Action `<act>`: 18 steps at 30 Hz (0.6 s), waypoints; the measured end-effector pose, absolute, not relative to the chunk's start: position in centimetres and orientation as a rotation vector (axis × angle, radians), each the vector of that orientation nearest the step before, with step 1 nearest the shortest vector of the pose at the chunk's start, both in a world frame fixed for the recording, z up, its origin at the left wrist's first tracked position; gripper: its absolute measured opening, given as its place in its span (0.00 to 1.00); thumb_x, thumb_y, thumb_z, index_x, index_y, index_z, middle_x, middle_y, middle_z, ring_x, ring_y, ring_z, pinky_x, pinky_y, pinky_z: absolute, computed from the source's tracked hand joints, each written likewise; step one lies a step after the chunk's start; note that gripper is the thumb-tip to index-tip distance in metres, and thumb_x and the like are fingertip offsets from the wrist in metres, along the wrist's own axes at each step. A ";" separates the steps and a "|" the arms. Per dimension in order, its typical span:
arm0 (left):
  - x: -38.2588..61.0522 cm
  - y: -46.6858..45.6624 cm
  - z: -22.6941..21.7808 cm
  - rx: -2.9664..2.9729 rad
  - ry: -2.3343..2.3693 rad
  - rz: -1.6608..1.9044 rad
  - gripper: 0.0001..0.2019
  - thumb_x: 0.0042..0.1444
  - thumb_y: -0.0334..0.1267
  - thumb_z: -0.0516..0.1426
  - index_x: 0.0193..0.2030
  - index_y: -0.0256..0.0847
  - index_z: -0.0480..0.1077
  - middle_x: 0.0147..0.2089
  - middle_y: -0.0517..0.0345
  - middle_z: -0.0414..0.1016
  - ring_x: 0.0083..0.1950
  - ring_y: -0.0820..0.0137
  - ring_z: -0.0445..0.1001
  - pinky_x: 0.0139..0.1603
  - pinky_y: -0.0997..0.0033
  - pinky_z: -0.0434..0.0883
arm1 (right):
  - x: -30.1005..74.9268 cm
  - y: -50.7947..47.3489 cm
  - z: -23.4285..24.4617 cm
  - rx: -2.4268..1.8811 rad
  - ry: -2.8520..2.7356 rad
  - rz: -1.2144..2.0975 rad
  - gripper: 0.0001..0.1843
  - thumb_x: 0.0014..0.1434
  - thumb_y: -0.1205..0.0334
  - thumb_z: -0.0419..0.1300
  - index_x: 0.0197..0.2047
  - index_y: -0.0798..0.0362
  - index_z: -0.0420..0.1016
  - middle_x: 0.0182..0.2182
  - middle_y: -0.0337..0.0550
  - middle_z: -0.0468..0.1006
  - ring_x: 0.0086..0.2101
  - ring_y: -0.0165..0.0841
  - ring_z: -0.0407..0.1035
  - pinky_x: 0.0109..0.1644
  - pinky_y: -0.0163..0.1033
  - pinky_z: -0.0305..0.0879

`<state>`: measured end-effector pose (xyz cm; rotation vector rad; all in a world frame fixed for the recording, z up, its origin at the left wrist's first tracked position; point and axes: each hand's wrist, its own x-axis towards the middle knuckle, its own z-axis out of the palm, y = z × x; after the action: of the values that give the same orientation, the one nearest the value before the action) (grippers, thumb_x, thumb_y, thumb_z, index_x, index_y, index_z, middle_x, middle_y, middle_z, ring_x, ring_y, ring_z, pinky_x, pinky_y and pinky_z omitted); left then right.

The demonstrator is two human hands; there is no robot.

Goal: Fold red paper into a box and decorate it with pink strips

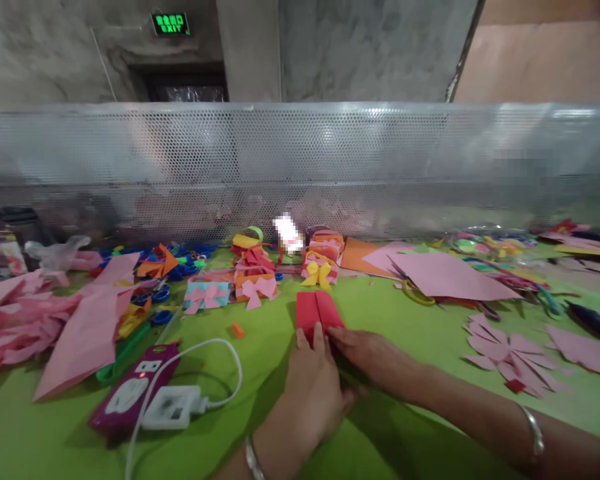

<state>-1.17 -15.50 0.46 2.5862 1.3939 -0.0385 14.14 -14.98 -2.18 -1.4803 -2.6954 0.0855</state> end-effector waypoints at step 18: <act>-4.5 -11.2 -3.9 3.067 1.014 0.146 0.39 0.48 0.63 0.49 0.55 0.28 0.67 0.58 0.30 0.61 0.59 0.44 0.62 0.52 0.48 0.68 | 14.5 -16.7 -0.2 -1.421 -2.511 0.411 0.39 0.61 0.44 0.48 0.64 0.66 0.51 0.63 0.60 0.49 0.63 0.42 0.43 0.66 0.44 0.41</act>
<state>-4.51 -11.17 -3.92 3.0671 1.0138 0.1457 14.48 -16.67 -0.20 -1.4208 -2.5114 0.4112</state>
